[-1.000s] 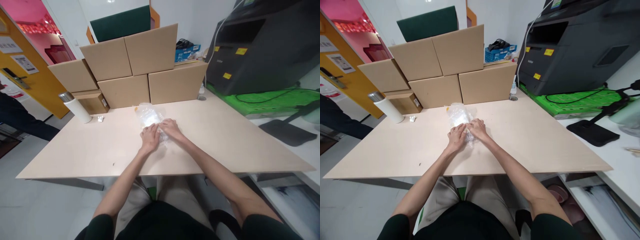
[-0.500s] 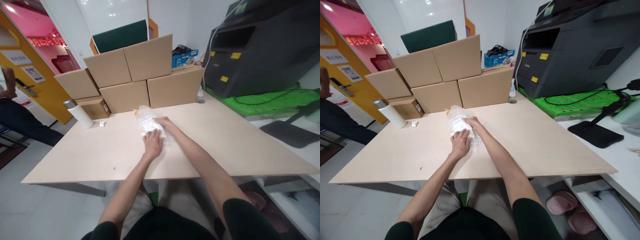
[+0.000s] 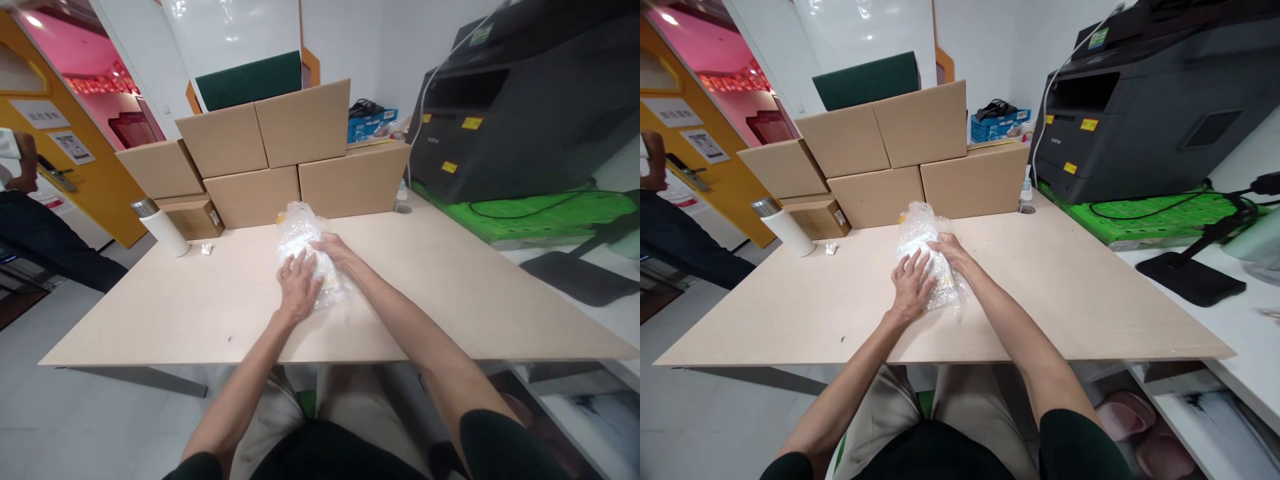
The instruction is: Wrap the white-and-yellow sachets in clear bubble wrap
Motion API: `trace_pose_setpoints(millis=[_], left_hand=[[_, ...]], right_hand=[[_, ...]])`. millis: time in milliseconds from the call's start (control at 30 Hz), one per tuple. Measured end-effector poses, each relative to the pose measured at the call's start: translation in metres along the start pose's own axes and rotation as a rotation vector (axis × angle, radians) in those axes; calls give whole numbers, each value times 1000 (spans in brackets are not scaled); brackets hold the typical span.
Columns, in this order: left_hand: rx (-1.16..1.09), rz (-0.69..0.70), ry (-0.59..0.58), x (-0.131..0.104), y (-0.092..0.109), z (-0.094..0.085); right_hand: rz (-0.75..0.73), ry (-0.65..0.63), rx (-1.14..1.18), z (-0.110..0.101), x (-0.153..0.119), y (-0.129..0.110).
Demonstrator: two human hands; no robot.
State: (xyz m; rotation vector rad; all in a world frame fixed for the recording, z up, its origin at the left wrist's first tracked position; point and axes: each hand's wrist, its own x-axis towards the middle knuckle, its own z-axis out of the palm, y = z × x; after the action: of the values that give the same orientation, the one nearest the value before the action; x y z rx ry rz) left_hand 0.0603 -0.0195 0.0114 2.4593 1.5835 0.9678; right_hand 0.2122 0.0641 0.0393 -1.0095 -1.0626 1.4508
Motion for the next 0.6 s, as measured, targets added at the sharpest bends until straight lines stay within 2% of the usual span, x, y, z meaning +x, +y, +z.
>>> trace_pose_setpoints(millis=[67, 133, 167, 233, 300, 367, 467, 500, 533, 600], left_hand=[[42, 18, 89, 16, -7, -24], [57, 73, 128, 34, -14, -59], [53, 125, 95, 42, -16, -78], [23, 231, -69, 56, -20, -114], [-59, 247, -210, 64, -23, -139], [-208, 139, -236, 67, -30, -153], [-439, -110, -174, 68, -48, -166], [-494, -179, -186, 67, -54, -172], [-543, -238, -237, 65, -59, -179], [-643, -351, -435, 59, -62, -194]], right_hand=[[-36, -139, -10, -1, -14, -5], [-95, -303, -72, -1, -31, -13], [-125, -369, -128, 0, -40, -17], [-175, -479, -274, 4, -56, -28], [-223, -585, -418, 9, -70, -39], [-277, -673, -530, 15, -83, -50], [-328, -759, -644, 21, -99, -63], [-329, -786, -662, 21, -104, -67], [-325, -811, -664, 20, -110, -70], [-309, -848, -615, 18, -120, -75]])
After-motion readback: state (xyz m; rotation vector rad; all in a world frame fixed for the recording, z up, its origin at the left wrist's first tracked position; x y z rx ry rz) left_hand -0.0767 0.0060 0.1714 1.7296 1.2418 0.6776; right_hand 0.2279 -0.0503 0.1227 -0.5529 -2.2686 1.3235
